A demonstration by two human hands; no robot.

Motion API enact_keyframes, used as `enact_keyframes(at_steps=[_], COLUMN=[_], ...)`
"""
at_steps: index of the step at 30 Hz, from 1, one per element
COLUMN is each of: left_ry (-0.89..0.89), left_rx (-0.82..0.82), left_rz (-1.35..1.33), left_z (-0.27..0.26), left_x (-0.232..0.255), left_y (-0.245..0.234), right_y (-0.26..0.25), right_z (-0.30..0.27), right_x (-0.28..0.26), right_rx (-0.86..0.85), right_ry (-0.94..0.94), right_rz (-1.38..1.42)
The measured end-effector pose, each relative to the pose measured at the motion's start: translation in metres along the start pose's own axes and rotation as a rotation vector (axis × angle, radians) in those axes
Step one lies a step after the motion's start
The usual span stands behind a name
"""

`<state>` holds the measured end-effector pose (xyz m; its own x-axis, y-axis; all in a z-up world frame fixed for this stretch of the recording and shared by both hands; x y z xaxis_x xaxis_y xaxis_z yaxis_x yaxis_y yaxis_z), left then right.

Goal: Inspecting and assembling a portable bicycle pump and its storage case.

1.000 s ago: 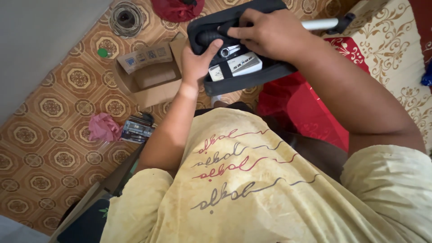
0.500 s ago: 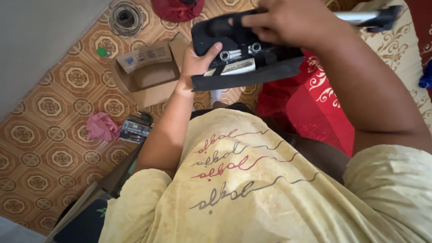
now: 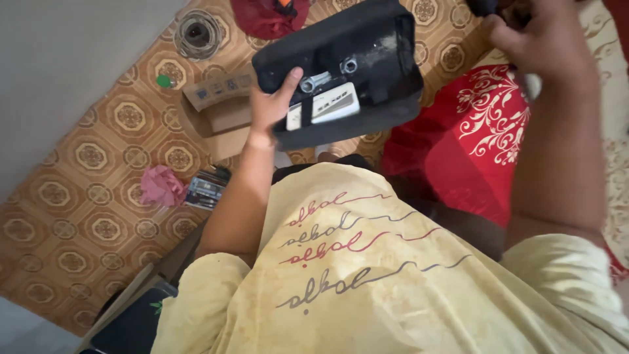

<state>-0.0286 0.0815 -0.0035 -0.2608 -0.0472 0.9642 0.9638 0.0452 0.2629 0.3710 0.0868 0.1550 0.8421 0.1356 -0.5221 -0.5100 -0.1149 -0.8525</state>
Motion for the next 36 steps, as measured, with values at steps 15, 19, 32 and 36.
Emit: enact_keyframes(at_steps=[15, 19, 32, 36], left_ry=[-0.130, -0.047, -0.107, -0.242], left_rx=[0.212, 0.204, 0.014, 0.081], left_rz=[0.054, 0.205, 0.197, 0.089], left_z=[-0.008, -0.015, -0.017, -0.018], left_x=[-0.041, -0.035, -0.007, -0.021], left_y=[-0.045, -0.052, 0.013, 0.012], right_y=[0.078, 0.075, 0.128, 0.146], right_z=[-0.055, -0.069, 0.017, 0.020], right_x=[0.068, 0.053, -0.124, -0.135], right_rx=[0.596, 0.743, -0.040, -0.154], right_ry=[0.212, 0.076, -0.437, -0.515], right_rz=[0.433, 0.792, -0.294, -0.241])
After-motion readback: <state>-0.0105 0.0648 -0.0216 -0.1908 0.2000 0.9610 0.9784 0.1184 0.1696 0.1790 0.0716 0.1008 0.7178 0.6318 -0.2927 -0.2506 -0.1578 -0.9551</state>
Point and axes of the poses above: each hand's wrist, its own z-axis towards the middle knuckle, its own y-axis out of the palm, x = y × z, the point moved 9 cm from there along z, towards the middle knuckle, and after that the axes turned 4 degrees about x, right-handed, at the moved point
